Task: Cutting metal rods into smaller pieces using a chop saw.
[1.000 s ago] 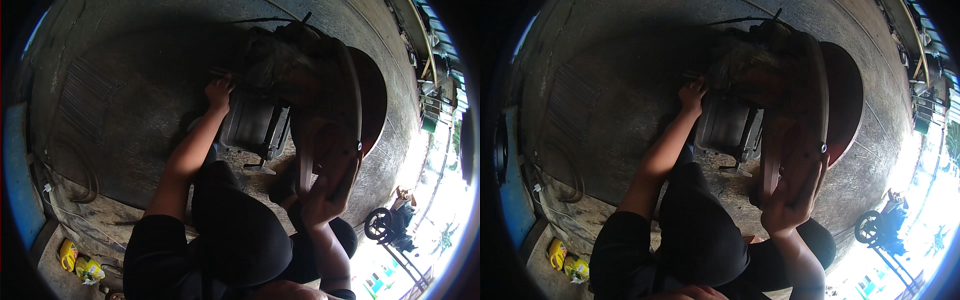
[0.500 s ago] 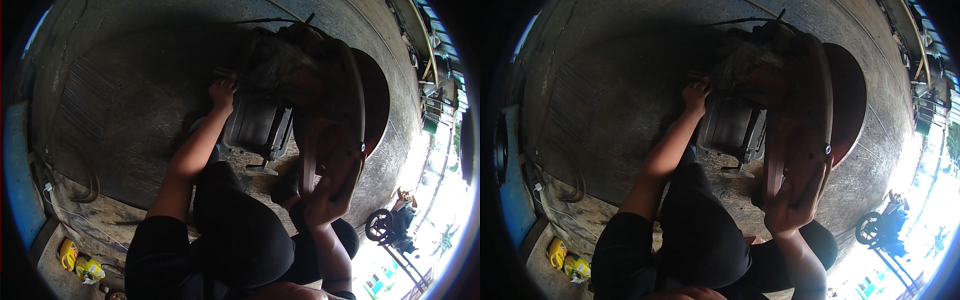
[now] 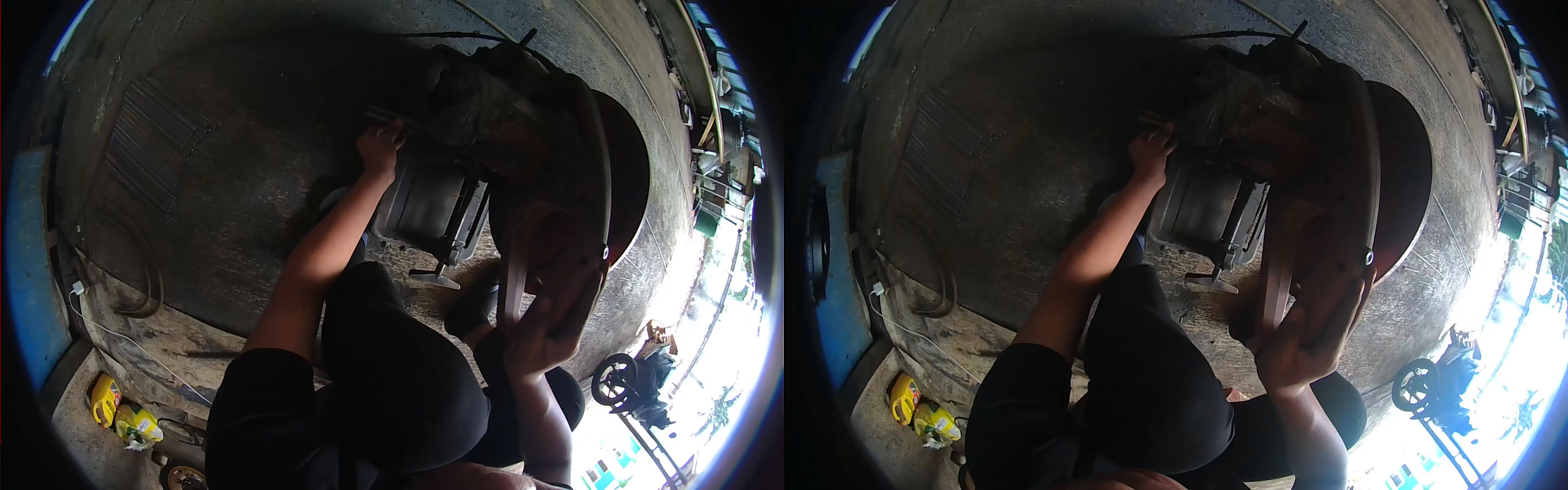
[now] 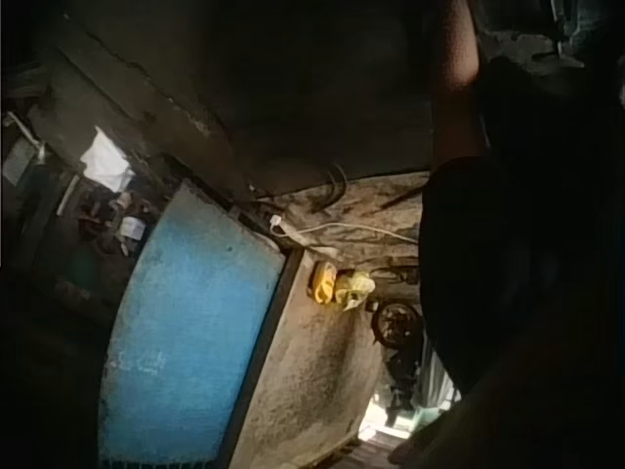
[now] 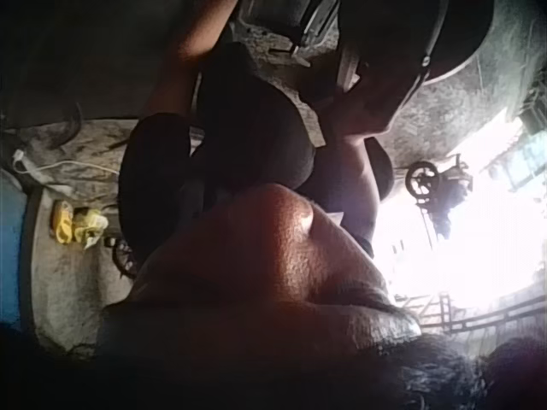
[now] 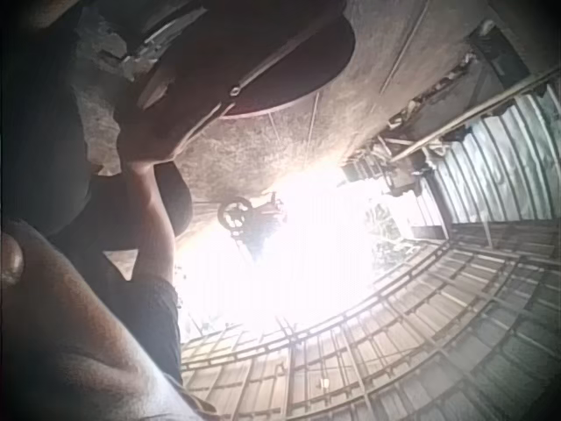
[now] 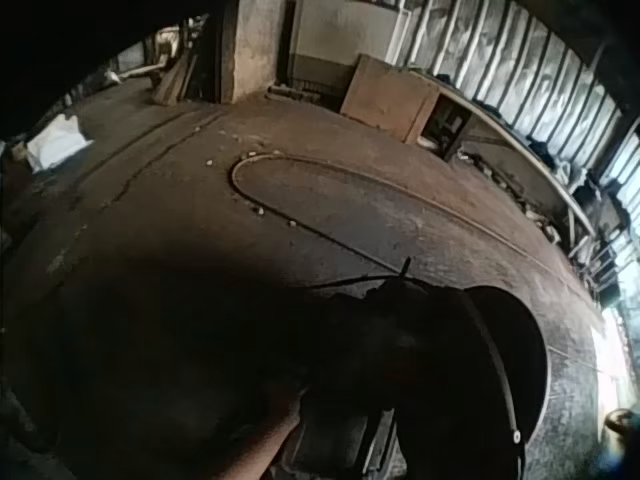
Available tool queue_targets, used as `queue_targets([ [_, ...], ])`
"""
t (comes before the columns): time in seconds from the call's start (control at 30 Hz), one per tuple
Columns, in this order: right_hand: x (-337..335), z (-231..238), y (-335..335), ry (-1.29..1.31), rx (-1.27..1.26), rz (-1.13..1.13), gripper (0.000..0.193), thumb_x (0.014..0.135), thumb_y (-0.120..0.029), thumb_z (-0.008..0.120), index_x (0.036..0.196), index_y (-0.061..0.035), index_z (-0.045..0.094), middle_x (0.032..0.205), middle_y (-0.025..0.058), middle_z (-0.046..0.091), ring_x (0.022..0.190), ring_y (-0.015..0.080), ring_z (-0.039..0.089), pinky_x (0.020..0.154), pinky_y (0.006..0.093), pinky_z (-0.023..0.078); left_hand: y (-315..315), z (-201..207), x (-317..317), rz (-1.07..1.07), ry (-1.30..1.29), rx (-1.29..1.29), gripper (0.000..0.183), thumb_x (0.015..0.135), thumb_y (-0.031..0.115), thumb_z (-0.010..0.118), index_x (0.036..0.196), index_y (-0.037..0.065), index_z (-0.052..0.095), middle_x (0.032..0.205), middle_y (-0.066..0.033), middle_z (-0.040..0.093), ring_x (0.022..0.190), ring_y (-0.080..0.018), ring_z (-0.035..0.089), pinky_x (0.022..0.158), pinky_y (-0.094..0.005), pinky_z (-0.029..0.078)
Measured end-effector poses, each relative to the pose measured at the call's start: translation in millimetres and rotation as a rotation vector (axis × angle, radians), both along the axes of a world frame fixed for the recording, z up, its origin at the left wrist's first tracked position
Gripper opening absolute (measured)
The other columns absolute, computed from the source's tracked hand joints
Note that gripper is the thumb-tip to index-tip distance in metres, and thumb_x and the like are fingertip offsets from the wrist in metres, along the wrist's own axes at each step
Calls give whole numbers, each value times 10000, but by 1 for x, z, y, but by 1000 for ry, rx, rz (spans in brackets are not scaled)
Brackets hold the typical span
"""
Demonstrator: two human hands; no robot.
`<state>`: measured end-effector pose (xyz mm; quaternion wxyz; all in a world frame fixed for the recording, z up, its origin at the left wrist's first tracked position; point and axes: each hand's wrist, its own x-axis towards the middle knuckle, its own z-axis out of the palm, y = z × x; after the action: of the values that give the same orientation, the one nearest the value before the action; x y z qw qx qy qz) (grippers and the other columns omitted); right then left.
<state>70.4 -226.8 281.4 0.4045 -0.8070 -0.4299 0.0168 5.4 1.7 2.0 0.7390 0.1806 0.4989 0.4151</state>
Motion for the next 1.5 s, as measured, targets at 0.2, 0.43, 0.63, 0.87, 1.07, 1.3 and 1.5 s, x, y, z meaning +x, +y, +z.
queue_targets([
  [0.2, 1, -2, 2, -25, -32, -22, 579, 911, -117, 460, 1386, 146, 260, 1446, 304, 287, 1358, 420, 284, 1096, 477, 260, -2, -2, 6, 52, -12, 4, 140, 849, 51, 669, 948, -30, 611, 919, -88, 629, 812, -173, 628, 703, -297, 549],
  [0.43, 1, 0, 5, -74, -43, 14, 572, 911, -119, 475, 1379, 145, 278, 1433, 308, 310, 1343, 433, 307, 1090, 478, 273, 1, -5, 3, 66, 3, -1, 156, 837, 15, 668, 958, -41, 587, 952, -104, 613, 849, -192, 625, 720, -304, 567],
  [0.63, 2, 2, 0, -113, -40, 6, 609, 911, -151, 520, 1405, 102, 272, 1444, 241, 340, 1308, 326, 389, 971, 395, 447, -5, -32, 3, 80, -57, 147, 162, 839, 4, 658, 966, -59, 579, 938, -122, 623, 824, -204, 636, 689, -313, 568],
  [0.87, 6, -2, 2, -97, -6, -23, 579, 832, -56, 499, 1363, 113, 342, 1382, 357, 348, 1300, 480, 359, 1035, 463, 367, 0, -15, 2, -16, 17, 47, 172, 828, 5, 669, 958, -48, 570, 961, -118, 615, 878, -220, 639, 715, -322, 582],
  [1.07, 5, -5, 4, -149, -11, 58, 573, 829, -34, 492, 1363, 113, 343, 1375, 337, 373, 1301, 465, 366, 1016, 466, 395, 2, -34, -8, 32, -41, 29, 185, 822, 24, 682, 959, -42, 577, 968, -108, 610, 877, -218, 637, 725, -319, 585],
  [1.3, 5, -6, 1, -68, 55, 2, 545, 890, 17, 491, 1403, 61, 314, 1441, 200, 363, 1284, 298, 430, 836, 340, 549, -6, -47, 11, -53, -18, 267, 200, 838, 7, 630, 1015, -58, 562, 1000, -149, 606, 907, -253, 639, 742, -336, 583],
  [1.5, -3, -3, 8, -205, -49, 1, 542, 881, 51, 484, 1400, 59, 326, 1437, 196, 374, 1304, 290, 412, 987, 363, 454, 2, -67, -14, -88, 37, 458, 204, 864, -11, 570, 1052, -73, 523, 1064, -190, 596, 976, -298, 632, 779, -366, 578],
])
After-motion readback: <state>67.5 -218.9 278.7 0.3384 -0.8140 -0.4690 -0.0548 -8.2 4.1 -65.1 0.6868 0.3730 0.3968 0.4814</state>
